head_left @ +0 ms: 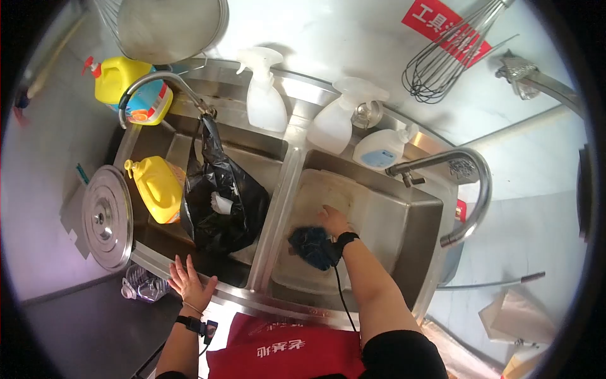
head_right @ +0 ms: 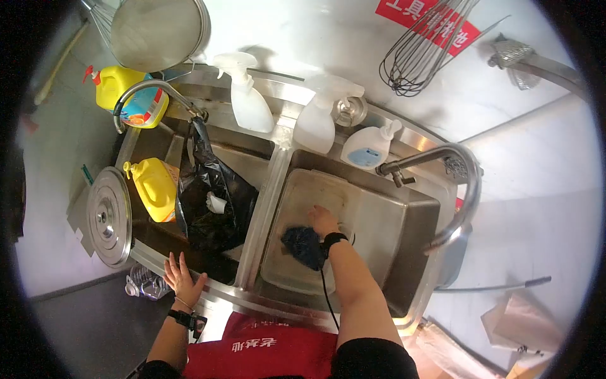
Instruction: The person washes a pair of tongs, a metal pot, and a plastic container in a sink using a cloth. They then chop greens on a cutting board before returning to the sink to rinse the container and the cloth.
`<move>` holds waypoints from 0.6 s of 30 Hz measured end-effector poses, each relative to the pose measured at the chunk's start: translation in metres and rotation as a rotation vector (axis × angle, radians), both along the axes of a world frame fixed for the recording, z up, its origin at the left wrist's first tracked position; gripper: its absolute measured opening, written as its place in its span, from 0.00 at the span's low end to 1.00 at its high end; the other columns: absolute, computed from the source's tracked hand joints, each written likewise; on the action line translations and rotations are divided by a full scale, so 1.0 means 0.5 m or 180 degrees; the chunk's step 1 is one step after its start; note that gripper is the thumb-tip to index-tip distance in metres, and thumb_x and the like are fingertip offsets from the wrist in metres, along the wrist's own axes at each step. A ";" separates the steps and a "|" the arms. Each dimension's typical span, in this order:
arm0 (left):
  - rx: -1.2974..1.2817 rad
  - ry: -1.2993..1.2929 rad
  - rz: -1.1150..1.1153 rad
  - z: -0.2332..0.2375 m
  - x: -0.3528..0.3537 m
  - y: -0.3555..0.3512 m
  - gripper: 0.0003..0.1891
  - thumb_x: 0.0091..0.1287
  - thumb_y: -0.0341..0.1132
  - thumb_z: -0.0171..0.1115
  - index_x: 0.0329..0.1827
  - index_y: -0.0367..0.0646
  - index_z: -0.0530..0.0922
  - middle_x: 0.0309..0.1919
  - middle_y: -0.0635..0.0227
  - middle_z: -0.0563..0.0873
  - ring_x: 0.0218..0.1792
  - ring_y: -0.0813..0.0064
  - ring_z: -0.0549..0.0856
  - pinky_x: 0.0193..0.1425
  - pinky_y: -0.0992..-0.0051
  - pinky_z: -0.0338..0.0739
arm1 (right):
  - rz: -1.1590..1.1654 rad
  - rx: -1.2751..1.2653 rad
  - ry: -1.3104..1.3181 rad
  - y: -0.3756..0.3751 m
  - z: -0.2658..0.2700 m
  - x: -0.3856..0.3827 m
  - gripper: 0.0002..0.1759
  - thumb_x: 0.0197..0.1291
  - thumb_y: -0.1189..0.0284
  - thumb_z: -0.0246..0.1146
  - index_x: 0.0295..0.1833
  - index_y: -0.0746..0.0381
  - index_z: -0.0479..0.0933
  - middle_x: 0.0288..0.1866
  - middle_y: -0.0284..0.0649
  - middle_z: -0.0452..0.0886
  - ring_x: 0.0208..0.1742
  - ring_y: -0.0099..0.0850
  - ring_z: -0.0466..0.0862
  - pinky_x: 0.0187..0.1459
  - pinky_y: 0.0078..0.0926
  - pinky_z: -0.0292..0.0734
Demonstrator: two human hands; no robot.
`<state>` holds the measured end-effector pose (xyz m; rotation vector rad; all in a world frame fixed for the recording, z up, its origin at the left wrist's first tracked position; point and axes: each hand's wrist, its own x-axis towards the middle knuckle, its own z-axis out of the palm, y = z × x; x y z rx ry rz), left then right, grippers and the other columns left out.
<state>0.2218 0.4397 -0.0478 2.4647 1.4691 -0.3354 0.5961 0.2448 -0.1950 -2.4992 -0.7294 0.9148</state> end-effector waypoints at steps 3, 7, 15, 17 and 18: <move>-0.0413 0.0032 0.0043 -0.006 -0.012 0.019 0.51 0.50 0.54 0.66 0.74 0.48 0.49 0.74 0.55 0.40 0.73 0.46 0.36 0.68 0.38 0.28 | 0.0666 -0.0174 -0.0581 0.033 -0.046 0.014 0.30 0.64 0.57 0.52 0.66 0.64 0.65 0.72 0.48 0.58 0.72 0.47 0.58 0.70 0.42 0.55; -0.0809 0.0072 0.0040 -0.006 -0.024 0.037 0.52 0.49 0.53 0.66 0.74 0.47 0.48 0.74 0.54 0.39 0.73 0.43 0.33 0.67 0.39 0.25 | 0.0509 -0.0217 -0.1131 0.044 -0.088 0.022 0.32 0.63 0.60 0.55 0.68 0.64 0.61 0.73 0.48 0.55 0.73 0.48 0.55 0.70 0.48 0.53; -0.1173 0.0247 0.0189 0.014 -0.009 0.049 0.52 0.49 0.55 0.66 0.74 0.46 0.49 0.74 0.52 0.36 0.72 0.41 0.30 0.66 0.38 0.23 | -0.0003 -0.0624 -0.1460 0.068 -0.123 -0.023 0.34 0.61 0.57 0.56 0.69 0.63 0.61 0.72 0.45 0.58 0.72 0.46 0.55 0.69 0.51 0.52; -0.1216 0.0269 0.0133 0.015 -0.009 0.049 0.50 0.49 0.54 0.66 0.74 0.48 0.51 0.74 0.52 0.36 0.72 0.40 0.30 0.66 0.38 0.24 | 0.0988 -0.0086 -0.1231 0.065 -0.138 -0.054 0.33 0.60 0.58 0.57 0.67 0.64 0.63 0.71 0.46 0.59 0.71 0.47 0.56 0.69 0.50 0.52; -0.1220 0.0248 0.0174 0.015 -0.005 0.049 0.50 0.49 0.54 0.66 0.74 0.48 0.51 0.74 0.52 0.36 0.72 0.40 0.30 0.66 0.38 0.24 | 0.1951 0.0468 -0.0956 0.067 -0.142 -0.063 0.32 0.60 0.58 0.58 0.66 0.64 0.65 0.70 0.46 0.61 0.70 0.48 0.57 0.69 0.49 0.52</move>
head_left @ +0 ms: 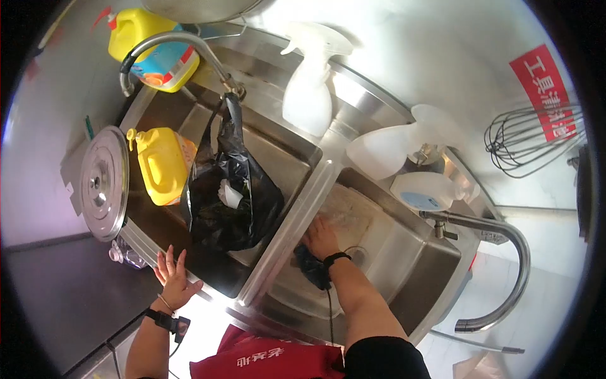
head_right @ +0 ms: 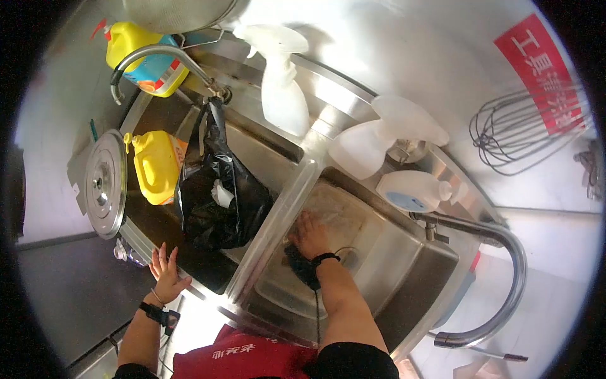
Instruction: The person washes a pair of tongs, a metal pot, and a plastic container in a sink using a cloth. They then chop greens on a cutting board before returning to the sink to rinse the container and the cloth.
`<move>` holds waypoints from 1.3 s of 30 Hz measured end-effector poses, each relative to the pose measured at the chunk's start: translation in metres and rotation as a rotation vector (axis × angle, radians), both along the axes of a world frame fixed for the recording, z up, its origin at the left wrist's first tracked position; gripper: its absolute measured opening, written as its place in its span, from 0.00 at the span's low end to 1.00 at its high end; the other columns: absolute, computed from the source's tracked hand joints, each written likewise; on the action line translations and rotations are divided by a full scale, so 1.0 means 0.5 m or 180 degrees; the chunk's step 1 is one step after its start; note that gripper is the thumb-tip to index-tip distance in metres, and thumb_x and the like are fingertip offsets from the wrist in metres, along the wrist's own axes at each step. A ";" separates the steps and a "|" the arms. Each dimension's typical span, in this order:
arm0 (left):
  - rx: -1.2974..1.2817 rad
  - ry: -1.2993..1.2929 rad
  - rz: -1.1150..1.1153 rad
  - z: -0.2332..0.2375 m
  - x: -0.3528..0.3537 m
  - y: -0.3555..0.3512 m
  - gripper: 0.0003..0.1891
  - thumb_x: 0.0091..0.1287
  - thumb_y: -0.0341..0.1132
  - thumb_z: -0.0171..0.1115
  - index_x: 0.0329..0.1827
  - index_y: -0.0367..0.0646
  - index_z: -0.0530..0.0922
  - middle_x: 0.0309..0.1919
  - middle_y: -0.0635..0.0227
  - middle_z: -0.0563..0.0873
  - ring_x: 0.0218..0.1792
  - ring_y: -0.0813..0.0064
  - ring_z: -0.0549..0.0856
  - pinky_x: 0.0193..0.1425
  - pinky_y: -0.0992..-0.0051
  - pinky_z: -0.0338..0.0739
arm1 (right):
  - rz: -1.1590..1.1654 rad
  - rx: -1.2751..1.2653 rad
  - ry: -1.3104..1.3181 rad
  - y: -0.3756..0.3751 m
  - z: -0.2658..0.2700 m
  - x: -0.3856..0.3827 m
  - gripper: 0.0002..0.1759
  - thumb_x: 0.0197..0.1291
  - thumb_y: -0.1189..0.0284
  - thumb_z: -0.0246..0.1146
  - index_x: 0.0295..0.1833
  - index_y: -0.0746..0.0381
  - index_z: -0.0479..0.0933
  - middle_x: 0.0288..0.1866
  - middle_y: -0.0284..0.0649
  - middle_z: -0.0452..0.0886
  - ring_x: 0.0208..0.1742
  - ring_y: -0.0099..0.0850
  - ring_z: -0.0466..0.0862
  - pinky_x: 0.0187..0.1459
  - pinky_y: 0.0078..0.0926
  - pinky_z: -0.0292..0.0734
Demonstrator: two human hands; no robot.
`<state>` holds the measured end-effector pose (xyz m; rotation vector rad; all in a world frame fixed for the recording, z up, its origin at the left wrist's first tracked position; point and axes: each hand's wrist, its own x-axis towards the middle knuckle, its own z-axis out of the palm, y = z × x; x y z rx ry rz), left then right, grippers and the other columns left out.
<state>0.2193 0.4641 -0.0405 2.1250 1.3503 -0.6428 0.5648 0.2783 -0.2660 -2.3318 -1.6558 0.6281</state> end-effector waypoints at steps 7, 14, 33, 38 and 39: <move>-0.0193 0.0187 -0.0042 0.006 -0.004 0.009 0.50 0.51 0.55 0.65 0.74 0.50 0.48 0.74 0.54 0.33 0.71 0.39 0.28 0.65 0.35 0.26 | -0.0001 -0.0150 -0.0101 -0.002 0.006 0.041 0.27 0.56 0.61 0.60 0.59 0.64 0.71 0.68 0.48 0.63 0.67 0.52 0.61 0.67 0.47 0.54; -0.0400 0.0276 -0.0060 0.007 -0.003 0.017 0.50 0.53 0.59 0.63 0.74 0.50 0.47 0.74 0.54 0.32 0.71 0.39 0.25 0.65 0.36 0.24 | -0.0371 -0.0118 -0.0775 -0.004 -0.025 0.049 0.28 0.51 0.63 0.63 0.57 0.64 0.72 0.66 0.53 0.64 0.64 0.51 0.64 0.64 0.45 0.60; -0.0551 0.0080 -0.0081 0.017 -0.008 0.021 0.47 0.56 0.59 0.60 0.74 0.51 0.49 0.74 0.53 0.32 0.70 0.39 0.22 0.64 0.34 0.23 | -0.0381 -0.1054 -0.0593 0.006 0.009 0.056 0.29 0.59 0.58 0.56 0.65 0.58 0.67 0.68 0.49 0.61 0.66 0.51 0.61 0.66 0.53 0.54; -0.0593 0.0137 -0.0071 0.016 -0.006 0.025 0.47 0.56 0.61 0.59 0.74 0.51 0.49 0.74 0.53 0.32 0.70 0.38 0.23 0.64 0.33 0.24 | -0.0681 -0.0487 -0.1270 0.025 0.013 -0.009 0.30 0.51 0.62 0.61 0.60 0.63 0.71 0.68 0.56 0.59 0.66 0.53 0.62 0.65 0.50 0.56; -0.0605 0.0029 -0.0059 0.015 -0.010 0.025 0.47 0.56 0.62 0.59 0.74 0.52 0.50 0.74 0.53 0.31 0.70 0.39 0.22 0.64 0.33 0.24 | -0.0684 -0.0495 -0.1240 0.029 0.028 0.007 0.30 0.51 0.62 0.61 0.60 0.63 0.71 0.68 0.56 0.59 0.66 0.53 0.62 0.65 0.50 0.56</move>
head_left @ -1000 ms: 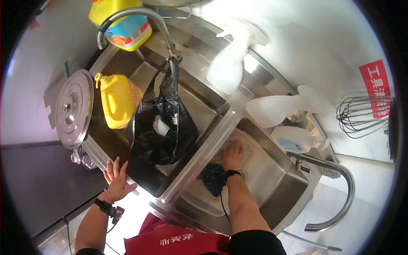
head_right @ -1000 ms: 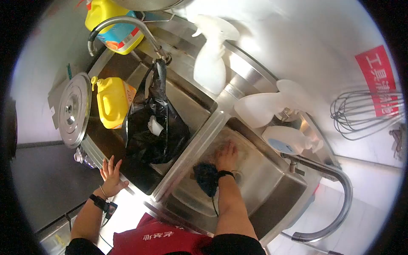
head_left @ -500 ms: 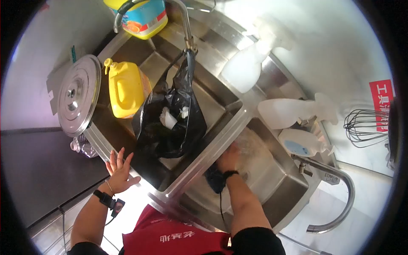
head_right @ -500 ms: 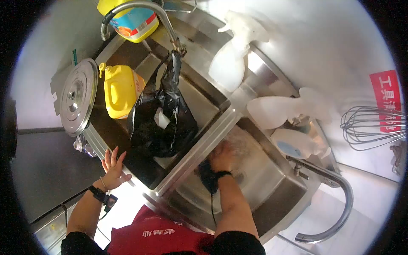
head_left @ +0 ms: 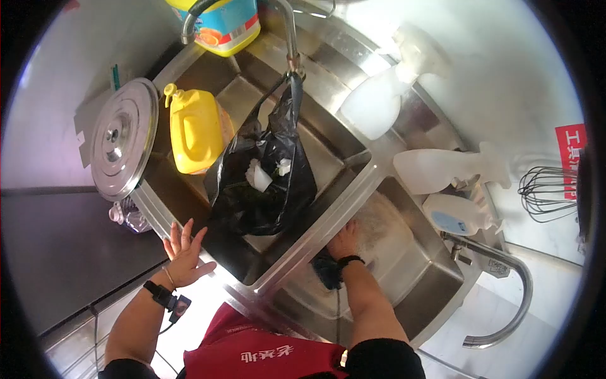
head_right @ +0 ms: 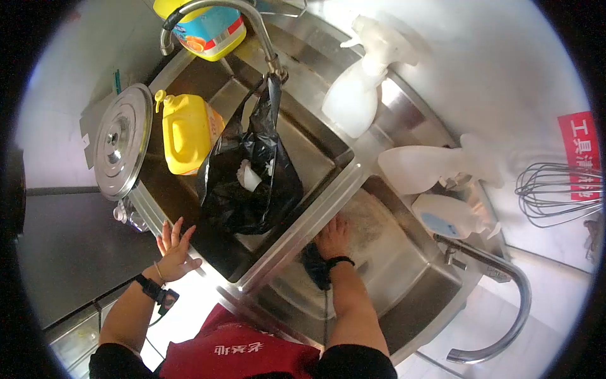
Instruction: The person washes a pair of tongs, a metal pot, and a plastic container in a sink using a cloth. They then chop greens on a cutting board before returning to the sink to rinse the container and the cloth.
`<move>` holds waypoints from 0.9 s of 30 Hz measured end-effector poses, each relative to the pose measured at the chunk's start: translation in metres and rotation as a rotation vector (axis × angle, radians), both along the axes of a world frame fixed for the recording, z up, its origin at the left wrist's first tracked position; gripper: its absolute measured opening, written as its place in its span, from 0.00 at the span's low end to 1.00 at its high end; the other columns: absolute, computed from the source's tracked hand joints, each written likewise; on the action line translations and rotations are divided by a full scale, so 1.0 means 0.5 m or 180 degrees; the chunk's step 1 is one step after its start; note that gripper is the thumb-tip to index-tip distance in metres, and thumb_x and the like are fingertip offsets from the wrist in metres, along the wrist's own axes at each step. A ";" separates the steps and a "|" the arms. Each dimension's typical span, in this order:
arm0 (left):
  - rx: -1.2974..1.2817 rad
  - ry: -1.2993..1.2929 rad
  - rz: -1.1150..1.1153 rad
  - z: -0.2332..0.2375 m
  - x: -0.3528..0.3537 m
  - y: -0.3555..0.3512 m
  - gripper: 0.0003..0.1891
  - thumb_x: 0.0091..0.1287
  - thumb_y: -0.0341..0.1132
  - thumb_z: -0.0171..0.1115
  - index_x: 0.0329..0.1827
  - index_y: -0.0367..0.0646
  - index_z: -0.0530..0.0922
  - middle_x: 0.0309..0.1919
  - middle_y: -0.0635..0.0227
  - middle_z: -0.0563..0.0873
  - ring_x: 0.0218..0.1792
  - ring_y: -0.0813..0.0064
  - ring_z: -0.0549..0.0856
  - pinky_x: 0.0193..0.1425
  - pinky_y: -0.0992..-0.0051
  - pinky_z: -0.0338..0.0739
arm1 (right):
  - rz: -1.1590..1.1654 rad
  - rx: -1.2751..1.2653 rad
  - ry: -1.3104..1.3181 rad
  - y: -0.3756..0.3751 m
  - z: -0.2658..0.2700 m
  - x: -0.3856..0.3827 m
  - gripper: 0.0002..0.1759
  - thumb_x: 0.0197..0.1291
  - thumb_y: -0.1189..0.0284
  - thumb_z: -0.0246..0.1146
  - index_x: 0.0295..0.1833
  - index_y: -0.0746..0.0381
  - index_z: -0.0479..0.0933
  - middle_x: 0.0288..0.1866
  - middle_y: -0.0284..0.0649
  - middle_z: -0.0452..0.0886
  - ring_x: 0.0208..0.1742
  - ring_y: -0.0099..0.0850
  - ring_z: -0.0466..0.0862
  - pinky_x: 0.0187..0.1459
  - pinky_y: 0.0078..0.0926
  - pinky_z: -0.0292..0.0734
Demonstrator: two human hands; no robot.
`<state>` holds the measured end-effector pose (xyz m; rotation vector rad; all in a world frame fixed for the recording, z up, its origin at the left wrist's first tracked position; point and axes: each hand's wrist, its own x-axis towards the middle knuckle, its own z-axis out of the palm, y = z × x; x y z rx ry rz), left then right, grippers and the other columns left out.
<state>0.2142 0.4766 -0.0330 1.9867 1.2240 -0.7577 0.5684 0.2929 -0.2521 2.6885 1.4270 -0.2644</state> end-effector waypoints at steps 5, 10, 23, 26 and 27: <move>0.0059 -0.0038 -0.0089 -0.006 0.000 -0.003 0.47 0.56 0.63 0.59 0.74 0.53 0.50 0.74 0.53 0.32 0.70 0.38 0.23 0.64 0.33 0.23 | -0.0332 0.0759 -0.0230 -0.036 -0.068 0.025 0.33 0.54 0.58 0.61 0.65 0.61 0.67 0.68 0.44 0.65 0.69 0.53 0.58 0.68 0.52 0.52; -0.0036 0.0043 -0.0069 0.001 0.000 0.002 0.45 0.57 0.60 0.60 0.73 0.53 0.51 0.74 0.54 0.32 0.69 0.39 0.20 0.64 0.34 0.22 | -0.0123 0.0285 0.0519 -0.008 -0.040 0.036 0.32 0.55 0.58 0.60 0.63 0.62 0.68 0.65 0.47 0.66 0.69 0.52 0.58 0.69 0.52 0.49; -0.0031 0.0016 -0.0085 0.002 -0.001 0.002 0.45 0.56 0.60 0.61 0.73 0.54 0.52 0.74 0.54 0.32 0.69 0.38 0.22 0.63 0.32 0.22 | 0.0660 -0.0272 0.0572 -0.035 -0.052 0.028 0.31 0.56 0.57 0.59 0.64 0.60 0.68 0.70 0.48 0.59 0.69 0.51 0.58 0.67 0.60 0.46; -0.0063 0.0056 -0.0067 0.001 -0.004 -0.004 0.45 0.55 0.60 0.62 0.73 0.54 0.53 0.74 0.54 0.32 0.69 0.38 0.21 0.63 0.32 0.22 | -0.0793 0.0367 -0.0108 -0.038 -0.066 0.035 0.34 0.56 0.55 0.58 0.67 0.58 0.64 0.72 0.44 0.58 0.70 0.50 0.57 0.67 0.61 0.46; -0.0040 0.0084 -0.0050 -0.002 0.002 0.002 0.45 0.56 0.60 0.62 0.73 0.54 0.53 0.74 0.55 0.32 0.69 0.38 0.21 0.63 0.32 0.23 | -0.0807 0.0387 -0.0146 -0.038 -0.060 0.029 0.34 0.56 0.55 0.58 0.67 0.58 0.64 0.72 0.44 0.58 0.70 0.50 0.57 0.67 0.61 0.46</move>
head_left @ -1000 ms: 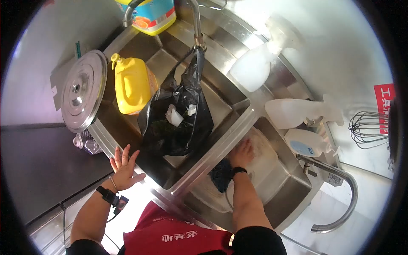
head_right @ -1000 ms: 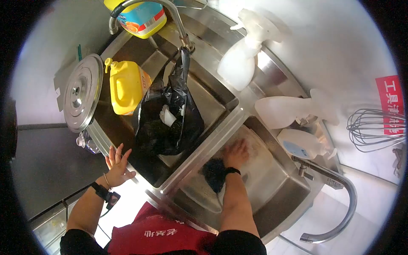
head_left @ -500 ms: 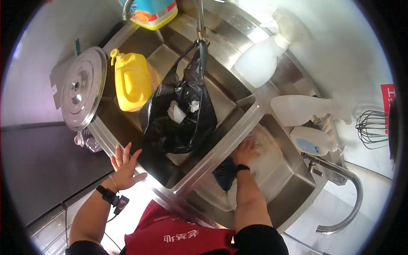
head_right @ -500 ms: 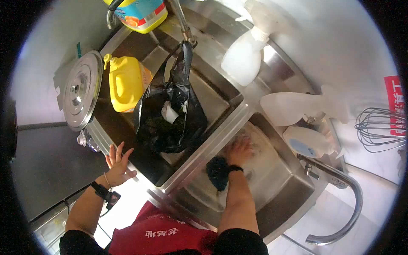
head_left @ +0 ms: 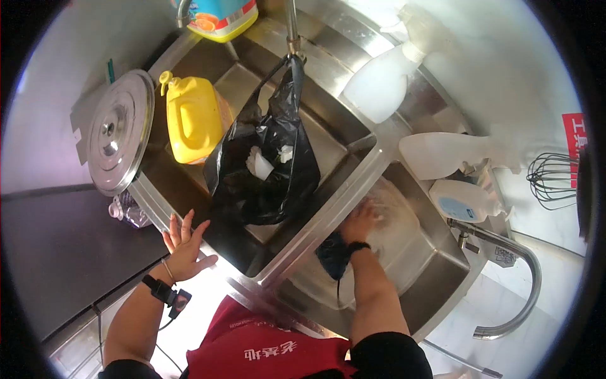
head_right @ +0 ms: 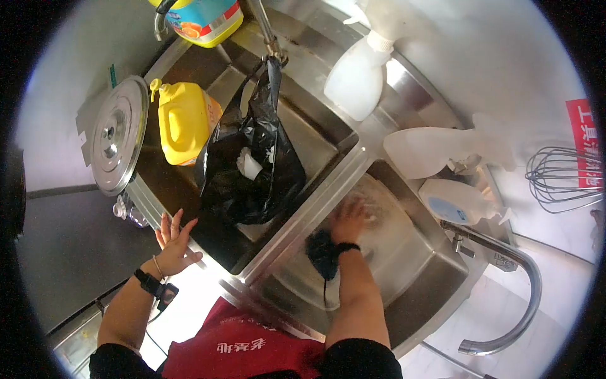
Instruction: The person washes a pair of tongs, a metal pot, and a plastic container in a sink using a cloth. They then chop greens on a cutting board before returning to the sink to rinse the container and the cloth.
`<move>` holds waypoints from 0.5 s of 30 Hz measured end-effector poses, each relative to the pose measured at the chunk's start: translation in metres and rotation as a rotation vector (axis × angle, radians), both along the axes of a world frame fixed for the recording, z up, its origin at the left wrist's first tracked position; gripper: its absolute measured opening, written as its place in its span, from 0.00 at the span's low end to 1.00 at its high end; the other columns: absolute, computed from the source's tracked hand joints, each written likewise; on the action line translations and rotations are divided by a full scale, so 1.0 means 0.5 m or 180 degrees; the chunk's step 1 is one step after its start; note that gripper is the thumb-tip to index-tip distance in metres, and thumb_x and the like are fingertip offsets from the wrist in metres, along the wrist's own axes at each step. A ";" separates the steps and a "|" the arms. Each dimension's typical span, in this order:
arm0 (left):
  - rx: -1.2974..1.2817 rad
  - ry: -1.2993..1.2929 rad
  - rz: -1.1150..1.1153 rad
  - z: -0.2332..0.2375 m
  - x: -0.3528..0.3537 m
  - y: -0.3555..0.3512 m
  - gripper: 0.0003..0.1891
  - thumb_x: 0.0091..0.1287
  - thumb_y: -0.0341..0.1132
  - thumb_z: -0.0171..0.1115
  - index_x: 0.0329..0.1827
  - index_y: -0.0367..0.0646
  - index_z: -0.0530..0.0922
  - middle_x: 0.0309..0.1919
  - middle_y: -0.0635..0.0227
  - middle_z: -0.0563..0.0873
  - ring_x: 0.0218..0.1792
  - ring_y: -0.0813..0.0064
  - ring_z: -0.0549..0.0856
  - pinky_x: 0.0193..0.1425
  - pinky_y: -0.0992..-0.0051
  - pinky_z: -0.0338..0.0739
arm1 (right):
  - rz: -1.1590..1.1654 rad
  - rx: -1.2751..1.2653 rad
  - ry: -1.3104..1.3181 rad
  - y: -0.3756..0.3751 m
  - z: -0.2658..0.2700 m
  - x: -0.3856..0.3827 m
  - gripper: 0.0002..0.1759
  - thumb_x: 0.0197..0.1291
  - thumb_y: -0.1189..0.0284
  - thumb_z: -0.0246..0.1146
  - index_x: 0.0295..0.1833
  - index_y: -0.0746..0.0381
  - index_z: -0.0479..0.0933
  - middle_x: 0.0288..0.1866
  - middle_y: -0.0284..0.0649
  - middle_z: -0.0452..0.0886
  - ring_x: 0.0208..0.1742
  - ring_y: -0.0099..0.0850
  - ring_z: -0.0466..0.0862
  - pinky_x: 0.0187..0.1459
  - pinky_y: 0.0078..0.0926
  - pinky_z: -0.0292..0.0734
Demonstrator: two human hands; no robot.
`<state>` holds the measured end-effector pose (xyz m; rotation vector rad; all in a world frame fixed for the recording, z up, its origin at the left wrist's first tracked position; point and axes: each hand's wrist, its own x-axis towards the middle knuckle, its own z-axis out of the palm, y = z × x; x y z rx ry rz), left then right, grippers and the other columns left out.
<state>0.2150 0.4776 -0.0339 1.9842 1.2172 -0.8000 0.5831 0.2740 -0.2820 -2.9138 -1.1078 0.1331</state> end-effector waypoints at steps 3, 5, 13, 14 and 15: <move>0.0035 -0.0045 -0.0066 -0.005 -0.010 -0.003 0.44 0.56 0.60 0.61 0.73 0.55 0.53 0.74 0.55 0.32 0.69 0.38 0.21 0.63 0.33 0.23 | 0.1674 -0.0631 0.0708 -0.007 0.031 -0.049 0.37 0.57 0.52 0.57 0.70 0.56 0.60 0.73 0.44 0.56 0.72 0.51 0.54 0.66 0.63 0.45; 0.0079 -0.0119 -0.0117 -0.006 -0.013 -0.003 0.44 0.56 0.60 0.61 0.73 0.56 0.52 0.74 0.55 0.32 0.69 0.38 0.21 0.63 0.33 0.23 | 0.0225 -0.0994 0.1004 0.024 0.077 -0.004 0.38 0.58 0.51 0.56 0.71 0.54 0.59 0.73 0.48 0.55 0.73 0.52 0.50 0.66 0.65 0.45; 0.0047 -0.0088 -0.0057 0.001 -0.008 -0.001 0.43 0.56 0.59 0.60 0.72 0.57 0.53 0.74 0.55 0.34 0.70 0.39 0.21 0.63 0.33 0.23 | 0.0522 -0.0993 0.1331 0.004 0.081 -0.017 0.36 0.60 0.50 0.55 0.70 0.54 0.59 0.76 0.51 0.45 0.74 0.52 0.48 0.66 0.67 0.42; 0.0036 -0.0129 -0.0037 0.000 -0.004 0.000 0.42 0.56 0.59 0.60 0.72 0.57 0.54 0.74 0.55 0.34 0.70 0.39 0.21 0.63 0.33 0.23 | 0.0512 -0.0939 0.0911 -0.019 0.047 -0.031 0.31 0.60 0.53 0.55 0.67 0.54 0.65 0.75 0.50 0.49 0.74 0.51 0.49 0.66 0.67 0.45; 0.0068 -0.0186 -0.0048 -0.006 0.000 0.005 0.42 0.56 0.59 0.60 0.72 0.57 0.54 0.74 0.55 0.34 0.70 0.39 0.21 0.63 0.33 0.23 | 0.0504 -0.0849 0.0468 -0.018 0.031 -0.031 0.27 0.59 0.55 0.54 0.63 0.55 0.70 0.73 0.49 0.54 0.74 0.50 0.50 0.65 0.66 0.47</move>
